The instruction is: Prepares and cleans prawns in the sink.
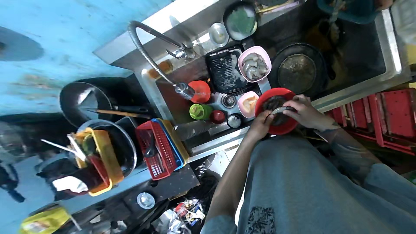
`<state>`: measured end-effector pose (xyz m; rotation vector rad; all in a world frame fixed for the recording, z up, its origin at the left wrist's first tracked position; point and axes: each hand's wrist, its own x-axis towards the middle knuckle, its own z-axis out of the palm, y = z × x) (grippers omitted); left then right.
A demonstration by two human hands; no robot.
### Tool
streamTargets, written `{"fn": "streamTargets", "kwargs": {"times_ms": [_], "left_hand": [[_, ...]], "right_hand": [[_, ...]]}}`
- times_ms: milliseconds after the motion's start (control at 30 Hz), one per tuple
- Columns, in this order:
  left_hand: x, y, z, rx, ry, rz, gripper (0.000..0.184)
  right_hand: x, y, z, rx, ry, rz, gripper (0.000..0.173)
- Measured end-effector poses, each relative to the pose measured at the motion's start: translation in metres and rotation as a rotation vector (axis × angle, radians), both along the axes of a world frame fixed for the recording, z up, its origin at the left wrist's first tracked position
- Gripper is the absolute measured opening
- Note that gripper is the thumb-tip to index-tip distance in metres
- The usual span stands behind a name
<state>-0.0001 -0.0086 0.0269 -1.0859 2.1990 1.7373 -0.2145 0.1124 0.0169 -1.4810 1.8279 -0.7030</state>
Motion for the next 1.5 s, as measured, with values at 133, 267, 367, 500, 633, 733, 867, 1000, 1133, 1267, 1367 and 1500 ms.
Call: {"fn": "streamTargets", "kwargs": {"times_ms": [133, 267, 367, 500, 633, 733, 867, 1000, 1133, 1267, 1367, 1500], "left_hand": [[-0.009, 0.008, 0.007, -0.291, -0.040, -0.025, 0.046], [-0.017, 0.007, -0.001, -0.406, 0.112, -0.056, 0.031], [-0.019, 0.003, -0.002, -0.399, 0.162, -0.116, 0.027], [-0.018, 0.003, -0.006, -0.358, 0.157, -0.142, 0.030], [-0.018, 0.002, -0.008, -0.347, 0.169, -0.174, 0.029], [-0.018, 0.001, -0.009, -0.373, 0.143, -0.170, 0.032], [-0.016, 0.002, -0.012, -0.395, 0.153, -0.139, 0.032], [-0.016, 0.001, -0.008, -0.363, 0.133, -0.145, 0.033], [-0.019, 0.000, -0.008, -0.380, 0.124, -0.172, 0.036], [-0.021, 0.000, -0.012, -0.443, 0.118, -0.180, 0.034], [-0.021, 0.004, -0.015, -0.471, 0.089, -0.158, 0.032], [-0.019, 0.014, -0.017, -0.451, 0.116, -0.058, 0.023]], "right_hand": [[0.000, -0.001, 0.003, -0.082, 0.073, 0.067, 0.026], [0.000, -0.007, 0.004, -0.078, 0.063, 0.097, 0.025], [-0.001, -0.009, 0.007, -0.031, 0.047, 0.096, 0.027], [0.000, -0.009, 0.005, -0.032, 0.056, 0.102, 0.030], [0.001, -0.008, 0.003, -0.080, 0.123, 0.161, 0.034], [0.000, -0.009, 0.005, -0.047, 0.209, 0.218, 0.034], [0.000, -0.012, 0.004, -0.022, 0.271, 0.252, 0.034], [0.006, -0.013, 0.002, -0.048, 0.320, 0.261, 0.030], [0.006, -0.016, 0.002, -0.053, 0.354, 0.285, 0.025], [0.007, -0.017, 0.009, -0.022, 0.330, 0.254, 0.025], [0.008, -0.019, 0.006, -0.011, 0.287, 0.215, 0.024], [0.009, -0.021, -0.002, 0.022, 0.166, 0.129, 0.025]]}}
